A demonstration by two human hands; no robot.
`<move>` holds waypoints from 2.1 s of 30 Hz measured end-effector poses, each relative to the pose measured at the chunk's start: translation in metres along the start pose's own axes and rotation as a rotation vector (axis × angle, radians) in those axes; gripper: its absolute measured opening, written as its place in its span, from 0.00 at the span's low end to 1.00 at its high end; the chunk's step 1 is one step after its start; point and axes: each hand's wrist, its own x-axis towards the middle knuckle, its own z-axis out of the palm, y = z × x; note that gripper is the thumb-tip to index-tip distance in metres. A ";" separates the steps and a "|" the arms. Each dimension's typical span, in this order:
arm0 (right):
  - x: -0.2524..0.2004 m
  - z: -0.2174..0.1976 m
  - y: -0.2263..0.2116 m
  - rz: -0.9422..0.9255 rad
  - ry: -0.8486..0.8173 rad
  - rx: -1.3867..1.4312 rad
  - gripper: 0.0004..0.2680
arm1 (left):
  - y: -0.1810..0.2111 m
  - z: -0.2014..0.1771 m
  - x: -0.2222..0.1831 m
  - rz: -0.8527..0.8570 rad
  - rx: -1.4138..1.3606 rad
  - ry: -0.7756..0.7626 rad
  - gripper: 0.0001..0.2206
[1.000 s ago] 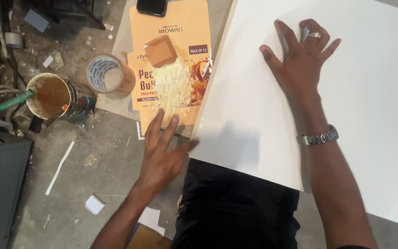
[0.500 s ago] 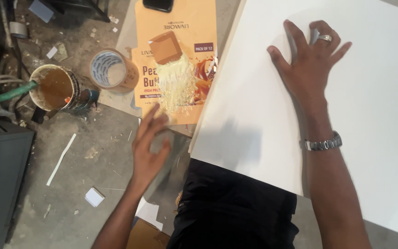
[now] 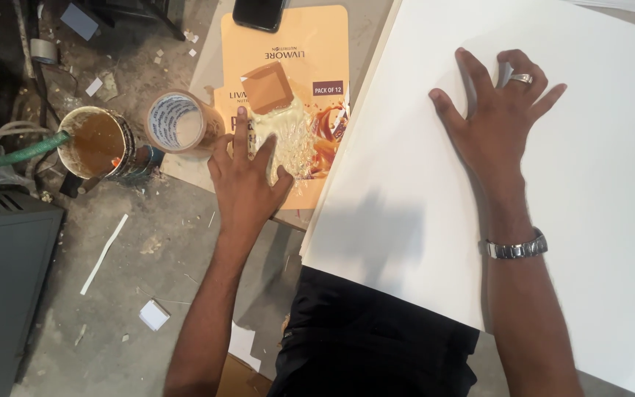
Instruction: The recorder is organizing and preparing large white paper or cardboard sheets on a workspace, possibly for printing or packaging.
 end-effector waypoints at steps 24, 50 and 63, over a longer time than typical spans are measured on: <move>0.008 -0.013 -0.023 0.088 0.009 0.004 0.21 | 0.073 0.071 0.242 0.151 -1.228 -0.317 0.16; 0.009 -0.009 -0.023 0.100 -0.030 -0.043 0.22 | 0.066 0.120 0.290 0.083 -1.273 -0.318 0.14; 0.007 -0.010 -0.023 0.096 -0.012 -0.022 0.22 | 0.054 0.097 0.210 0.072 -1.195 -0.334 0.12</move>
